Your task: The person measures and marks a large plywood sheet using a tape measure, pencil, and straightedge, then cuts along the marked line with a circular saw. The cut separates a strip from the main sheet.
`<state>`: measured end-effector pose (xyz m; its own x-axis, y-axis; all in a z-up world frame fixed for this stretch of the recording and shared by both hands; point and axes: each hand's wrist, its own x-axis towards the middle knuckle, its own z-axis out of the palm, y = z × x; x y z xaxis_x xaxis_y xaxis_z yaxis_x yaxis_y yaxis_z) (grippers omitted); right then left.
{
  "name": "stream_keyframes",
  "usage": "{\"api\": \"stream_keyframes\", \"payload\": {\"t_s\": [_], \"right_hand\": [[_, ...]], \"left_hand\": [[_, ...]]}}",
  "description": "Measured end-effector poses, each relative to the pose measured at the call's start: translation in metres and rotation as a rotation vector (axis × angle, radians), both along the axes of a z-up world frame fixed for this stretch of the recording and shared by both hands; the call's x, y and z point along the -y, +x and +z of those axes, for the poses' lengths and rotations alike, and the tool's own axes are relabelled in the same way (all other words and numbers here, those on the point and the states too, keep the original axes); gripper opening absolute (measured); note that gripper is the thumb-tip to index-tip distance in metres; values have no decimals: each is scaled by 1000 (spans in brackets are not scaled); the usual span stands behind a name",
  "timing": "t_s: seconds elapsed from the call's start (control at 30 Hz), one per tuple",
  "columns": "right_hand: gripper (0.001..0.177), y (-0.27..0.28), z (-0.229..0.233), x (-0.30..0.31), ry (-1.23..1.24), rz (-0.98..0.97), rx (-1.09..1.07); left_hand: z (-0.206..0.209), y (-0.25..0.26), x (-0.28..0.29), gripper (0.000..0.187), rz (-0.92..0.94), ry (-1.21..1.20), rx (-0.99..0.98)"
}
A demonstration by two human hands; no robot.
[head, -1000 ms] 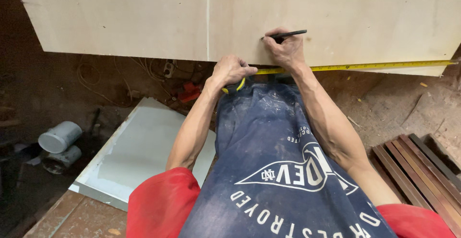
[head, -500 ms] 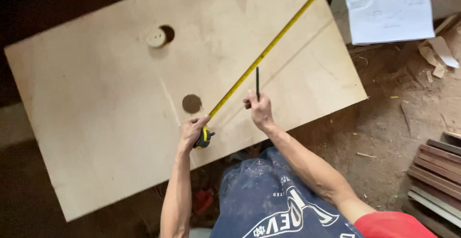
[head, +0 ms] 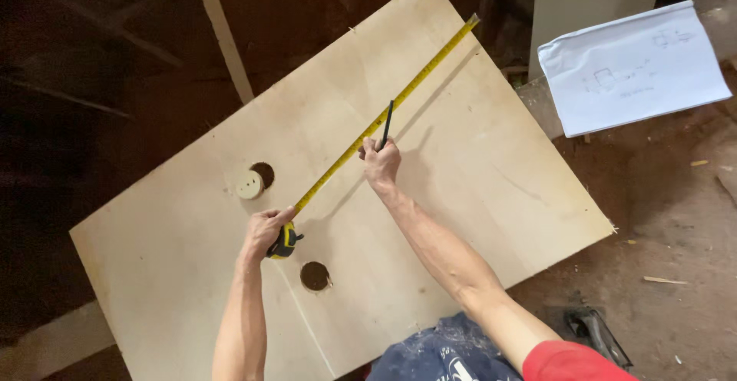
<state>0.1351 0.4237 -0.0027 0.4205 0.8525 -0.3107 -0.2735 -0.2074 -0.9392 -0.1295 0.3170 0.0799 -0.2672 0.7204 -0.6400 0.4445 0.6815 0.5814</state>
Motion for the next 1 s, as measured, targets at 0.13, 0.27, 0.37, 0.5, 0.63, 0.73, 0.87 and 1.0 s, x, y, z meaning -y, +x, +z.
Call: {"api": "stream_keyframes", "payload": {"t_s": [0.13,0.27,0.37,0.5,0.63,0.73,0.87,1.0], "right_hand": [[34,-14,-11,-68,-22,-55,61],[28,-27,-24,-115,-118,-25,212],[25,-36,-38,-137,-147,-45,311],[30,-43,-52,-159,-239,-4,451],[31,-51,-52,-170,-241,-16,439],[31,-55,-46,-172,-236,26,465],[28,-55,-33,-180,-277,11,379],[27,-54,-27,-179,-308,27,424]], "left_hand": [[-9,-27,-50,44,11,31,-145],[-28,-44,-97,46,-10,93,-326],[-47,-51,-120,45,6,125,-433],[-69,-57,-142,50,-35,154,-536],[-85,-67,-159,52,20,121,-615],[-90,-78,-164,52,7,148,-625],[-90,-82,-179,53,-13,137,-633],[-88,-80,-180,52,-4,103,-618]]}}
